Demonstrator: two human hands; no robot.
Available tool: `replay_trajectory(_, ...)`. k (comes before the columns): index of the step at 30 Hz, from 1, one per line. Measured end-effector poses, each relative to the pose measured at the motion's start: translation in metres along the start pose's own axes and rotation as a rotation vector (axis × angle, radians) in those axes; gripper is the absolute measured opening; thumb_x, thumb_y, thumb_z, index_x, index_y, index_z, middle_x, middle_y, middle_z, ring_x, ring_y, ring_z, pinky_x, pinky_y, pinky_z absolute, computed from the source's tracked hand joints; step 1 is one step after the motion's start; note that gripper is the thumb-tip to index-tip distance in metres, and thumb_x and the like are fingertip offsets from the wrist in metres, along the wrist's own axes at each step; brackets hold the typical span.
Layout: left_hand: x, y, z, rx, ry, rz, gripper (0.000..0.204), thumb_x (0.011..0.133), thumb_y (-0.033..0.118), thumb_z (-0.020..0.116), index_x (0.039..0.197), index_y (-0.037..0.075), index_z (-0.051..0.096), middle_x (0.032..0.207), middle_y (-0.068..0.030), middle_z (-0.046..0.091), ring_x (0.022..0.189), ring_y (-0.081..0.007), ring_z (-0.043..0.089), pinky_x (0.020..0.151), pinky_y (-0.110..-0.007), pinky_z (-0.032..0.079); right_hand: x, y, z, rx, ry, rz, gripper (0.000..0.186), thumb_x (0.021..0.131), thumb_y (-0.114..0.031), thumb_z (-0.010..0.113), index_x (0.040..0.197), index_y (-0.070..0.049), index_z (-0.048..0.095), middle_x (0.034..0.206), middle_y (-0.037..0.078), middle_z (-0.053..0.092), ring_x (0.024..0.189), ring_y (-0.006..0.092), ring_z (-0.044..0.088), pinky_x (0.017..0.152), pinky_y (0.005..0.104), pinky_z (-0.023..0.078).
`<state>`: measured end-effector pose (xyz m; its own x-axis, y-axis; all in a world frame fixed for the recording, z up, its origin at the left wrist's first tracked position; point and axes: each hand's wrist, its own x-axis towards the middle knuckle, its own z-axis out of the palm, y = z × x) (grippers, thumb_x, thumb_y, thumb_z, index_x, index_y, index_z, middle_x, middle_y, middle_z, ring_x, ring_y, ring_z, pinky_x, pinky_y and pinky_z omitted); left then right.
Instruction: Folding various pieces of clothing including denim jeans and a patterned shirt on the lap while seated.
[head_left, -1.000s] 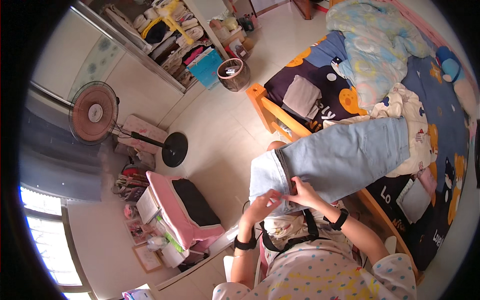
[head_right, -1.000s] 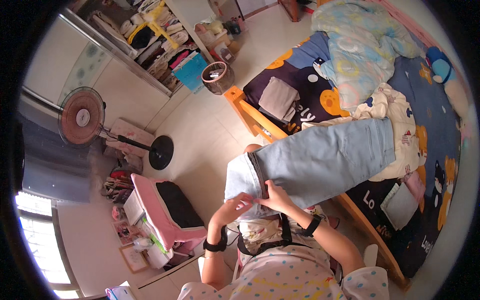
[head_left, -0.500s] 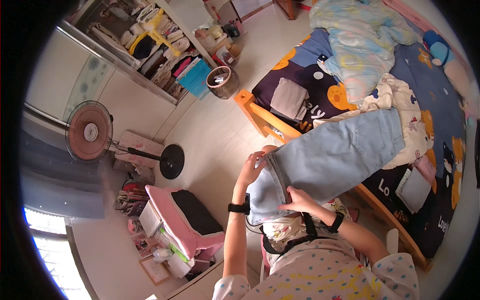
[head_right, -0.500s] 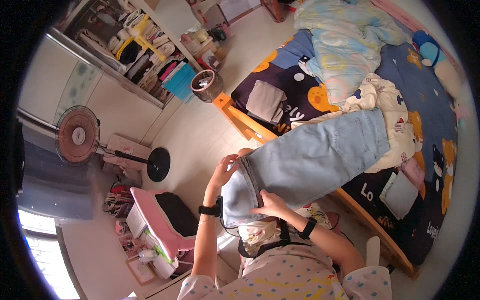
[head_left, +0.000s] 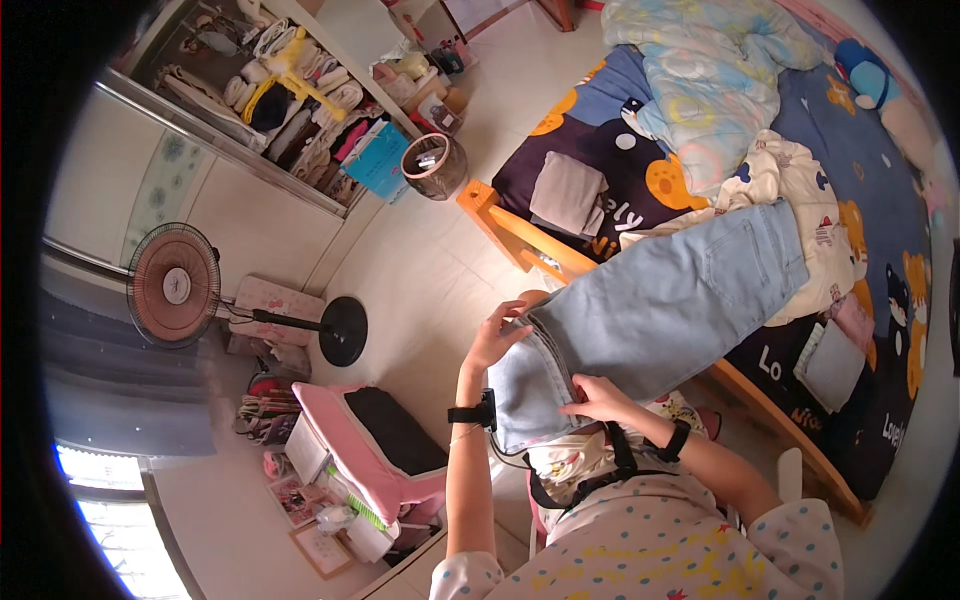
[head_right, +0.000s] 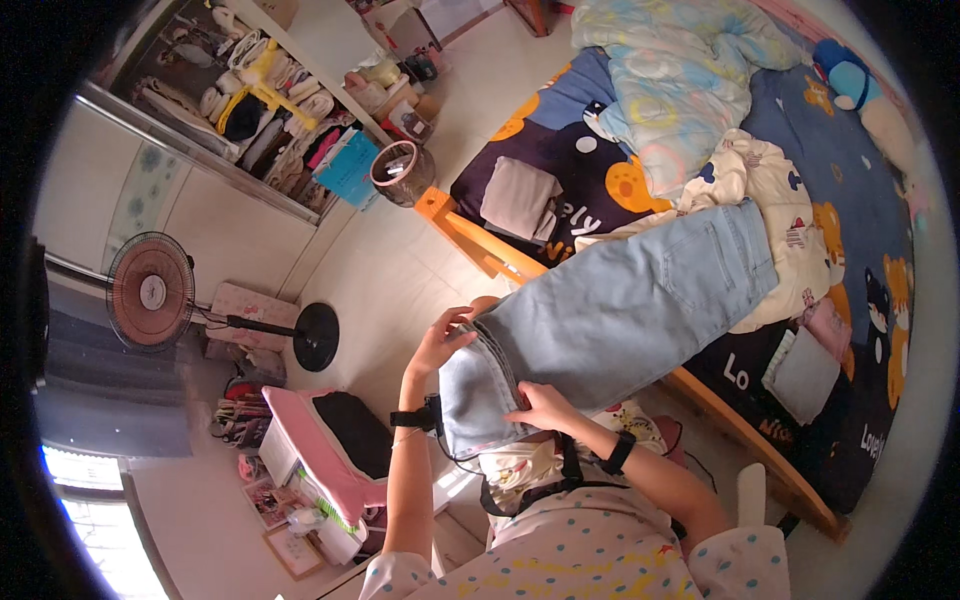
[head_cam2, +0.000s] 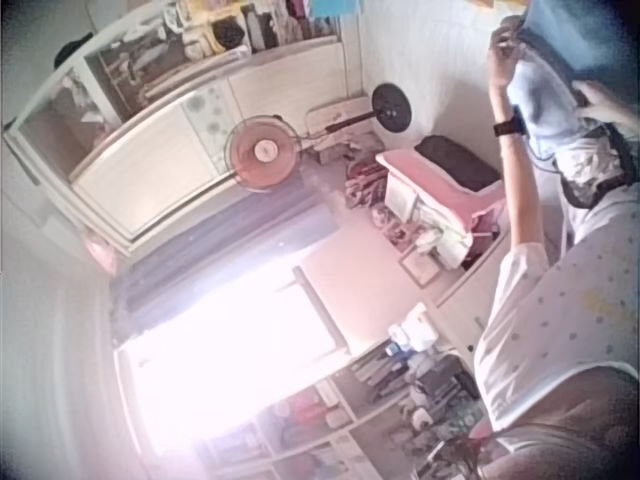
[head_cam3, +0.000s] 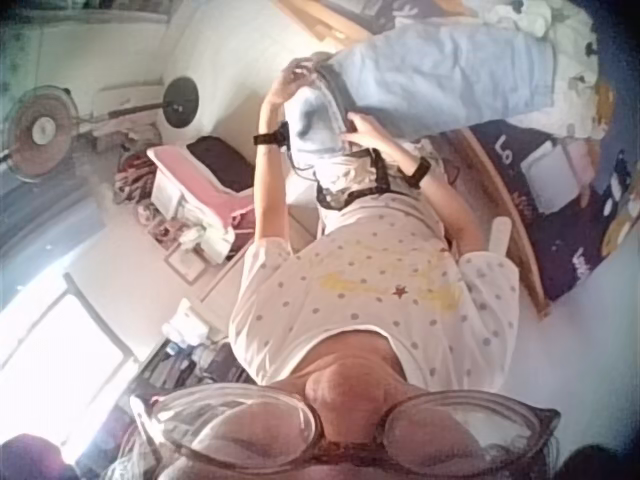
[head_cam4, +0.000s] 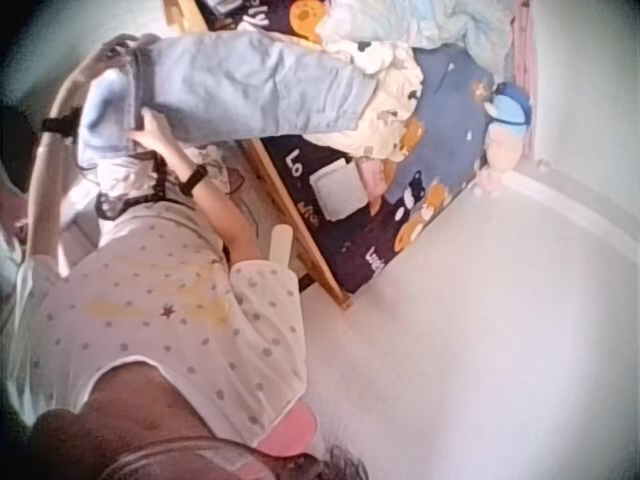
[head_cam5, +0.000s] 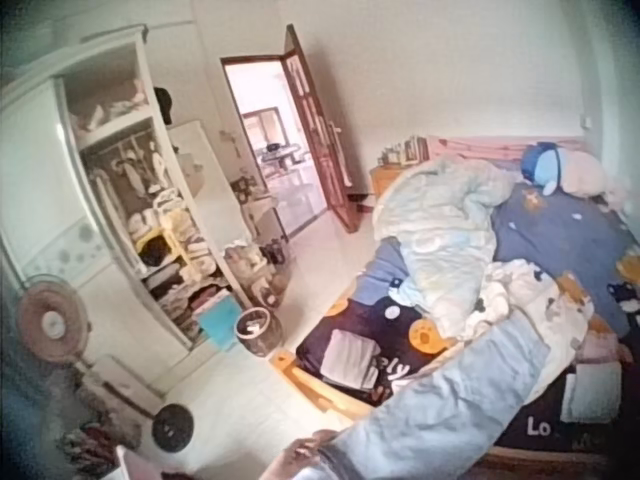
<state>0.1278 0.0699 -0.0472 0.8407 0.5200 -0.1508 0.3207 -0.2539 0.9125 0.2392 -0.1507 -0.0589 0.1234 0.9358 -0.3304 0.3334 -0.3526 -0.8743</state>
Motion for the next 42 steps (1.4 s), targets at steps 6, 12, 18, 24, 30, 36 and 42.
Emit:
replay_trajectory(6,-0.002,0.012,-0.009,-0.042,-0.216,-0.061,0.036,0.079,0.011,0.066,0.113,0.005,0.056,0.093,0.0004,0.06,0.088,-0.0073,0.053,0.081,-0.024,0.043,0.013,0.002,-0.004,0.014,-0.07,-0.037,0.047,0.069,-0.037,0.071,0.085,0.002,0.052,0.077,0.021,0.061,0.072,0.037,0.06,0.064,0.0401,0.046)
replay_trajectory(12,-0.003,0.005,-0.008,-0.036,-0.259,-0.075,0.026,0.079,0.008,0.066,0.104,0.004,0.057,0.09,0.0008,0.06,0.083,-0.0068,0.053,0.076,-0.023,0.044,0.039,-0.014,-0.011,-0.129,0.008,0.029,0.052,0.072,-0.039,0.068,0.097,0.001,0.047,0.073,0.02,0.06,0.067,0.0344,0.061,0.06,0.0404,0.046)
replay_trajectory(18,-0.004,0.006,-0.009,-0.111,-0.233,-0.057,0.023,0.078,0.007,0.067,0.099,0.003,0.057,0.088,0.0011,0.059,0.081,-0.0065,0.053,0.074,-0.023,0.044,0.043,-0.015,-0.001,-0.187,0.109,-0.057,0.041,0.074,-0.032,0.065,0.09,0.001,0.048,0.073,0.02,0.06,0.07,0.0387,0.059,0.06,0.0435,0.044)
replay_trajectory(24,-0.008,0.009,-0.012,-0.155,-0.182,-0.009,0.024,0.077,0.005,0.068,0.098,0.003,0.057,0.089,0.0006,0.059,0.081,-0.007,0.052,0.074,-0.024,0.044,0.048,-0.01,0.0,-0.047,0.13,-0.132,0.03,0.077,-0.023,0.063,0.085,0.002,0.049,0.073,0.022,0.059,0.072,0.0402,0.058,0.06,0.0441,0.043)
replay_trajectory(30,0.001,0.0,-0.002,-0.006,0.07,0.036,0.026,0.074,0.005,0.067,0.099,0.004,0.059,0.092,-0.0035,0.061,0.083,-0.0135,0.056,0.074,-0.026,0.045,0.048,-0.002,0.002,-0.042,0.193,-0.143,0.032,0.075,-0.02,0.064,0.091,0.002,0.048,0.072,0.023,0.059,0.07,0.0391,0.059,0.06,0.0435,0.044)
replay_trajectory(36,0.0,0.008,0.009,0.326,0.315,0.224,0.03,0.072,0.008,0.067,0.1,0.005,0.058,0.09,-0.0087,0.06,0.084,-0.0218,0.055,0.074,-0.032,0.045,0.032,-0.006,0.002,-0.022,0.112,-0.048,0.054,0.071,-0.024,0.068,0.107,0.001,0.037,0.076,0.028,0.058,0.076,0.0439,0.059,0.067,0.0468,0.047)
replay_trajectory(42,-0.016,0.021,0.028,0.434,0.573,-0.007,0.044,0.065,0.027,0.077,0.089,0.001,0.05,0.079,-0.017,0.058,0.072,-0.0286,0.056,0.063,-0.037,0.045,0.013,-0.01,0.003,-0.006,0.06,-0.041,0.066,0.07,-0.028,0.07,0.115,0.002,0.033,0.078,0.03,0.058,0.077,0.0446,0.059,0.068,0.0454,0.047)
